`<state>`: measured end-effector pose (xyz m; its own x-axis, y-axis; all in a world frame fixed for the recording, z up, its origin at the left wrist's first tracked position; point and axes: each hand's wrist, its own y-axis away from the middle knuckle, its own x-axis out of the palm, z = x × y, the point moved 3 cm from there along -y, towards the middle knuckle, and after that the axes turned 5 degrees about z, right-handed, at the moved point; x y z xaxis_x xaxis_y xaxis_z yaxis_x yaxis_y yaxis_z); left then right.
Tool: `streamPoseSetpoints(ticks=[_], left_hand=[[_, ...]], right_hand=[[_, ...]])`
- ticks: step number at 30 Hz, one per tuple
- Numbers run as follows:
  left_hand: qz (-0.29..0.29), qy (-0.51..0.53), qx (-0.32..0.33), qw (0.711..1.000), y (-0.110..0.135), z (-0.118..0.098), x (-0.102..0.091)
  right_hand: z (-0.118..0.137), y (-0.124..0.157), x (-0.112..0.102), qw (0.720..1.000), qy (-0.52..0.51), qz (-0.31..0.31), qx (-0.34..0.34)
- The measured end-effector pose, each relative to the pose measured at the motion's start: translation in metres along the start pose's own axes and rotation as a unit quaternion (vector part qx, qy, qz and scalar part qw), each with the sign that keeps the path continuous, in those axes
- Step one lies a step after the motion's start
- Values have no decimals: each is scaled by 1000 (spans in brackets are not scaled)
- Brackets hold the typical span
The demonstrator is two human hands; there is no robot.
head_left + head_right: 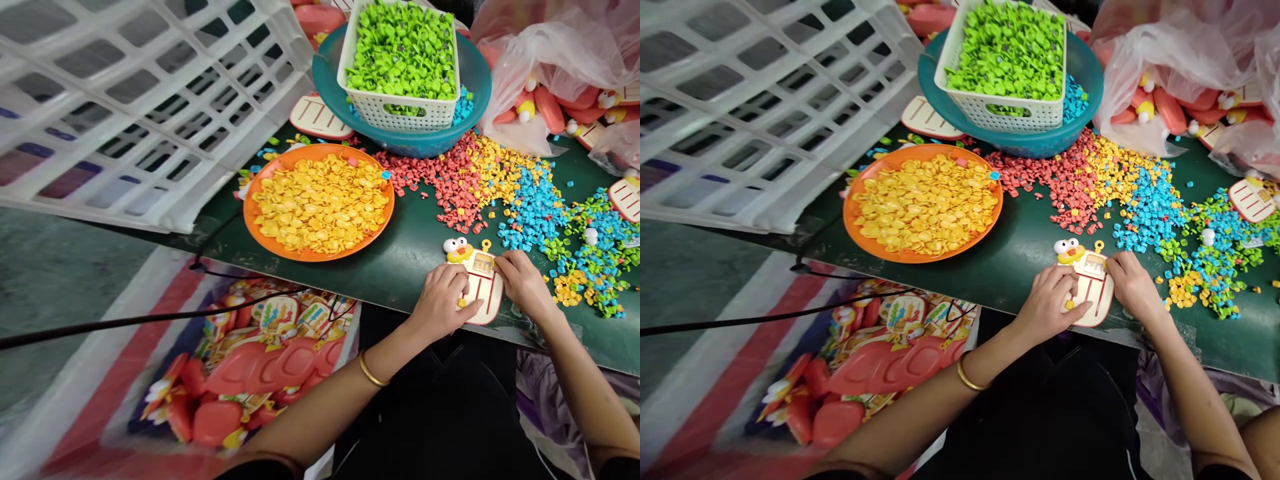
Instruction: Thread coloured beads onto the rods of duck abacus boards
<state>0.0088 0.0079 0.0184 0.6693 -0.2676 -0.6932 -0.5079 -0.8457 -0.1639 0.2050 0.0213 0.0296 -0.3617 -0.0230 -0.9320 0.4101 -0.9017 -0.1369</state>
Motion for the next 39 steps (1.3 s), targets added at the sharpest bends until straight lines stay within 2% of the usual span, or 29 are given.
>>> streamPoseSetpoints(ticks=[3, 7, 15, 20, 24, 28, 31, 36, 39], left_hand=[[2, -2, -1, 1000, 0, 0, -1], [2, -4, -3, 1000, -1, 0, -1], [2, -3, 0, 1000, -1, 2, 0], [6, -5, -1, 1000, 0, 1, 0], [13, -4, -7, 1000, 2, 0, 0], [18, -4, -5, 1000, 3, 0, 1], [16, 0, -2, 1000, 2, 0, 0], [12, 7, 4, 1000, 1, 0, -1], [14, 7, -1, 1000, 1, 1, 0]], right_hand=[[-13, -2, -8, 999, -43, -5, -6], [-21, -1, -18, 995, -74, -37, 46], [-2, 0, -14, 994, -36, -13, 101], [0, -6, -18, 997, -15, 25, 75], [-2, -6, -19, 999, -14, 28, 20], [-9, -5, -19, 998, -59, 16, -13], [-11, -5, -19, 996, -86, 6, 5], [-6, -2, -20, 998, -58, -6, 28], [-8, 1, -19, 994, -91, -17, 51]])
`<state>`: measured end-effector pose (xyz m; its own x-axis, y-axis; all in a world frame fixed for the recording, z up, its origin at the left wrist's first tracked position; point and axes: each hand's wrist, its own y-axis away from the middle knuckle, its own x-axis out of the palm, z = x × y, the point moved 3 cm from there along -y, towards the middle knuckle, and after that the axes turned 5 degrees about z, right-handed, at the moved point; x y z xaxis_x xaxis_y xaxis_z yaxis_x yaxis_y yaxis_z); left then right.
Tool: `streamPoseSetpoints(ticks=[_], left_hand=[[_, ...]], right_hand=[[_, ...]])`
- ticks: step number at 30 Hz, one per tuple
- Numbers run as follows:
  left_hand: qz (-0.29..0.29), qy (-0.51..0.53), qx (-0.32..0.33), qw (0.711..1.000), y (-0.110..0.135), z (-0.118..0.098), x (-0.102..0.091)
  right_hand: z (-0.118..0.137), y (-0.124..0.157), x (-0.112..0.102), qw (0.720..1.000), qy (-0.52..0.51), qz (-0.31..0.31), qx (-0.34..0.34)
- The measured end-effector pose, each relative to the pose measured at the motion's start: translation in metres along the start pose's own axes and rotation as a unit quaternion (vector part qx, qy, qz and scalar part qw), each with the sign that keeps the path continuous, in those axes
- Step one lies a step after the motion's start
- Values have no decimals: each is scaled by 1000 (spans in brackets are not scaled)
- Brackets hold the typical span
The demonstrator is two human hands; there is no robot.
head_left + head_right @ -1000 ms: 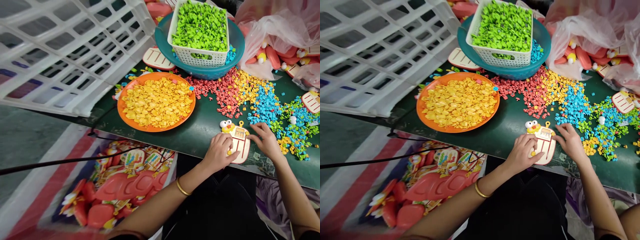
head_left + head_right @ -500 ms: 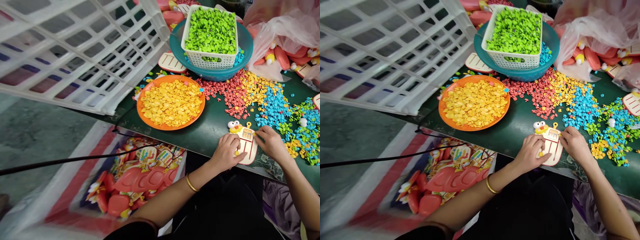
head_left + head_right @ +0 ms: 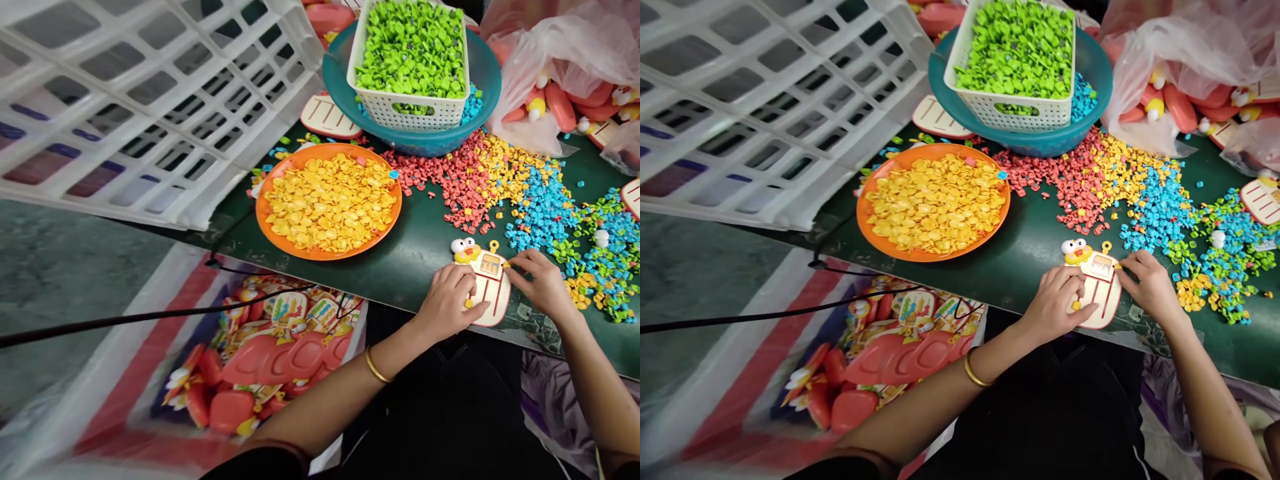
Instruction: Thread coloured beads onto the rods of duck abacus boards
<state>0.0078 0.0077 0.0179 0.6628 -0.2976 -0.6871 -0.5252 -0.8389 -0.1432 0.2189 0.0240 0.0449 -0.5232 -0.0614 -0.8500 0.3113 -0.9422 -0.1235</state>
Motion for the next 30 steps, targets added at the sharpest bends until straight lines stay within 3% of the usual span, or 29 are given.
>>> streamPoseSetpoints(ticks=[5, 17, 20, 23, 30], left_hand=[[-3, 2, -3, 1000, 0, 1, 1], [-4, -3, -6, 1000, -1, 0, 0], [-2, -2, -4, 1000, -1, 1, 0], [2, -2, -6, 1000, -1, 1, 1], [-4, -4, -2, 1000, -1, 1, 1]], right_hand=[[-3, 4, 1, 999, -1, 5, 36], [-4, -8, -1, 997, -2, 47, -61], [-5, -6, -7, 999, -36, -5, -35], [-1, -3, -11, 998, -56, -17, -20], [-15, 8, -8, 997, 21, -52, 58]])
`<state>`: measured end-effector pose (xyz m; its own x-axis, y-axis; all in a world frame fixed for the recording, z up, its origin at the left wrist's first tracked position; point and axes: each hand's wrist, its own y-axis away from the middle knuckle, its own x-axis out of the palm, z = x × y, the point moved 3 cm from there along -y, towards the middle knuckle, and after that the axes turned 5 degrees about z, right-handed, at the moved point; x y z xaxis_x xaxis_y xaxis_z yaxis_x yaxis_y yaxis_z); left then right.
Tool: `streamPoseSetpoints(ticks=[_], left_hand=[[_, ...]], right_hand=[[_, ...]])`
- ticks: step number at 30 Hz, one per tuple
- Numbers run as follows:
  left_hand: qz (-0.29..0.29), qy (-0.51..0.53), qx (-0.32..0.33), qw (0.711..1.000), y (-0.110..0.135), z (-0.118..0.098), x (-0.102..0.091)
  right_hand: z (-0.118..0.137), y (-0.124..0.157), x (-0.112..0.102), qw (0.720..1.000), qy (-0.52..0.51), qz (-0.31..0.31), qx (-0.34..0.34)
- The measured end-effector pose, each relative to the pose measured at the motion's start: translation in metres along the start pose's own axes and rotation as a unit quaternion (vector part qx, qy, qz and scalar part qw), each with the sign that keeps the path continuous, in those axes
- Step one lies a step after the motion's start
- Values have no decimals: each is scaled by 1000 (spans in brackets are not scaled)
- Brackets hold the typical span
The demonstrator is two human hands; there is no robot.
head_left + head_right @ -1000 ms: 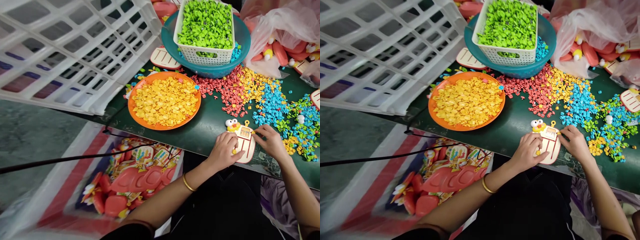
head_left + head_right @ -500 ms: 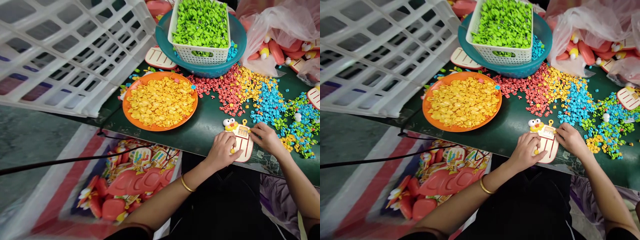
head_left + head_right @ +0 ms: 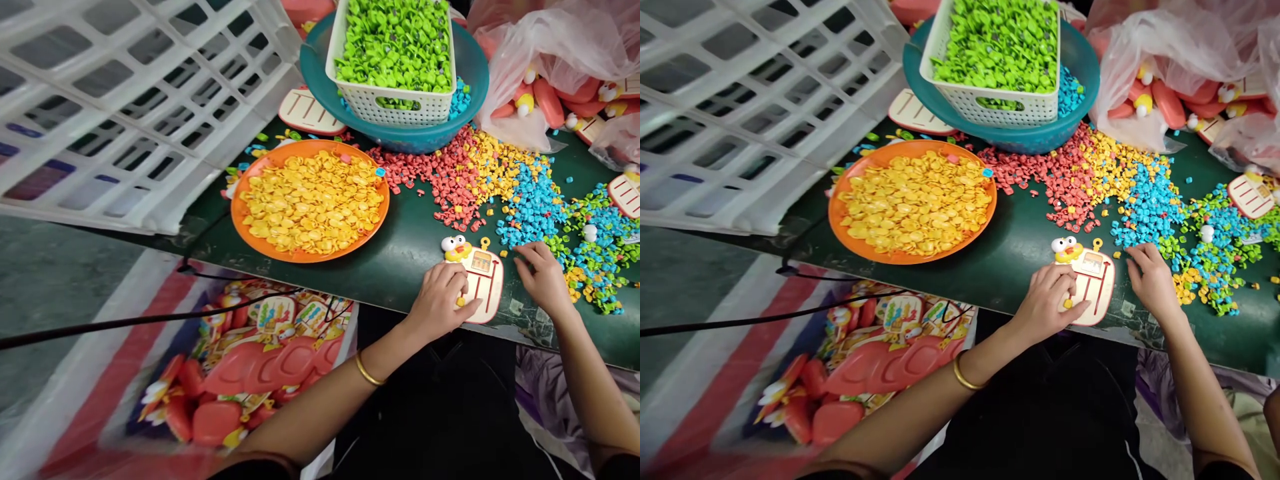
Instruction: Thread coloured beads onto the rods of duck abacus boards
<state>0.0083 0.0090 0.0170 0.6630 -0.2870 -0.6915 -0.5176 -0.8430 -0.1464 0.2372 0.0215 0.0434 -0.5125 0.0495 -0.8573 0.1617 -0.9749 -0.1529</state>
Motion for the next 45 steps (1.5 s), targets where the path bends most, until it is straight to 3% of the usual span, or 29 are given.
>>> streamPoseSetpoints(ticks=[7, 11, 13, 16, 22, 25, 31, 33, 35, 37, 39, 41, 42, 45], left_hand=[[-12, -2, 15, 1000, 1, 1, 0], [-10, 6, 19, 1000, 0, 2, 0], [-8, 12, 21, 1000, 0, 2, -1], [-17, 22, 30, 999, 0, 1, -3], [-107, 44, 80, 990, -5, -17, -22], [-153, 55, 123, 979, -11, -31, -34], [-189, 81, 157, 966, -23, -48, -41], [-204, 91, 170, 960, -25, -54, -38], [-219, 94, 177, 955, -26, -58, -35], [-220, 82, 172, 957, -27, -56, -37], [-228, 44, 142, 962, -28, -39, -54], [-272, -26, 63, 960, -30, -3, -92], [-299, -67, 7, 952, -31, 21, -119], [-300, -179, -157, 924, -39, 105, -208]], right_hand=[[-4, -9, 15, 999, 16, 29, 24], [-1, -8, 11, 986, -142, -1, 93], [0, -1, 10, 945, -293, -15, 147], [12, 11, 12, 852, -482, -12, 203], [49, 18, 12, 733, -636, -18, 240], [60, 17, 10, 700, -676, -7, 232], [70, 19, 11, 678, -700, 9, 223], [75, 20, 15, 684, -695, 9, 222], [80, 20, 20, 710, -672, 2, 210], [84, 17, 24, 772, -610, 3, 178], [79, 12, 23, 868, -478, -3, 133], [62, 6, 17, 947, -298, -48, 108], [48, 2, 12, 967, -214, -80, 111], [6, -17, 2, 980, -52, -136, 135]])
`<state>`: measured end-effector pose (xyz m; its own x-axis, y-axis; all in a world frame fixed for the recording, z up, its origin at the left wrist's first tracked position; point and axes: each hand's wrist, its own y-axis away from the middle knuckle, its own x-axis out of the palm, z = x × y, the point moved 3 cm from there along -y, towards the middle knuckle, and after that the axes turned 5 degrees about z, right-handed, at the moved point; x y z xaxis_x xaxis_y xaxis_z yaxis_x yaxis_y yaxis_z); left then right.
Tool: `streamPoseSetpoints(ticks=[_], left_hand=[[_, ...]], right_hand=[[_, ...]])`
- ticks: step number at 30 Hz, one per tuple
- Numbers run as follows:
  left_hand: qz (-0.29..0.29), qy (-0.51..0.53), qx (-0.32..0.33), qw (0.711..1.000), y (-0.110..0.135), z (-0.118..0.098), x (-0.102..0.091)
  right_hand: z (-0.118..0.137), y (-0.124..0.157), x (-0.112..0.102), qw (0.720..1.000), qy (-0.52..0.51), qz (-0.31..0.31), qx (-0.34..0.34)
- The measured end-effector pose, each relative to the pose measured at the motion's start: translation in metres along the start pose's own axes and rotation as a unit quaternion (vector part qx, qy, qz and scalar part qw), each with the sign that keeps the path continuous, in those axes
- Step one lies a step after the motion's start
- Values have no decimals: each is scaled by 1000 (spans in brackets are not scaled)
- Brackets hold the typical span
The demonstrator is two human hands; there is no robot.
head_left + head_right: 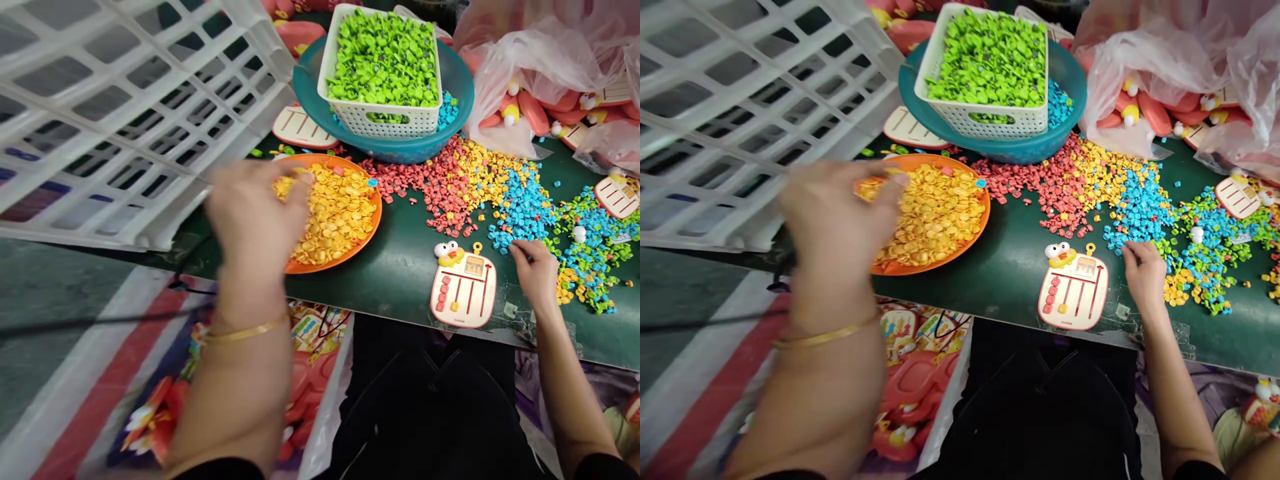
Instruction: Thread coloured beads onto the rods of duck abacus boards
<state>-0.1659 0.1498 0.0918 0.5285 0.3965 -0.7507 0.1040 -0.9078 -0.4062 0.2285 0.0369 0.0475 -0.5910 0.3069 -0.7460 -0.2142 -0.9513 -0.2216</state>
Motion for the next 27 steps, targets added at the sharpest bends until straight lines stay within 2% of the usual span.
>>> streamPoseSetpoints(ticks=[2, 4, 5, 7, 9, 11, 12, 13, 14, 15, 16, 18, 20, 22, 27], left_hand=[[-3, -27, -94, 995, -47, 56, -16], [34, -42, -120, 991, -81, 89, -25], [43, -47, -126, 990, -91, 96, -27], [43, -51, -112, 992, -94, 87, -27], [27, -52, -61, 996, -71, 50, -22], [20, -38, 31, 999, -23, -5, -10], [32, 3, 88, 996, 7, -35, -1], [71, 63, 158, 983, 39, -63, 10], [141, 120, 231, 955, 72, -89, 24], [205, 152, 288, 923, 103, -109, 38], [249, 168, 315, 900, 129, -122, 50], [283, 182, 310, 889, 164, -132, 71], [283, 190, 290, 894, 180, -128, 84], [279, 199, 274, 898, 183, -122, 91], [271, 222, 253, 902, 181, -119, 93]], right_hand=[[-10, -26, 7, 999, 39, 9, -24], [-6, -51, 24, 996, 56, 41, -55], [-1, -62, 34, 994, 65, 62, -63], [13, -78, 49, 989, 89, 106, -61], [23, -82, 52, 987, 87, 127, -53], [26, -70, 40, 992, 27, 115, -43], [25, -59, 31, 994, -19, 106, -31], [23, -44, 22, 992, -68, 101, -13], [19, -28, 15, 988, -113, 103, 10], [16, -12, 11, 982, -146, 113, 31], [13, 3, 9, 979, -162, 118, 44], [9, 25, 12, 982, -148, 106, 45], [7, 37, 17, 992, -96, 79, 13], [8, 41, 21, 996, -51, 72, -31], [19, 59, 24, 983, -46, 133, -120]])
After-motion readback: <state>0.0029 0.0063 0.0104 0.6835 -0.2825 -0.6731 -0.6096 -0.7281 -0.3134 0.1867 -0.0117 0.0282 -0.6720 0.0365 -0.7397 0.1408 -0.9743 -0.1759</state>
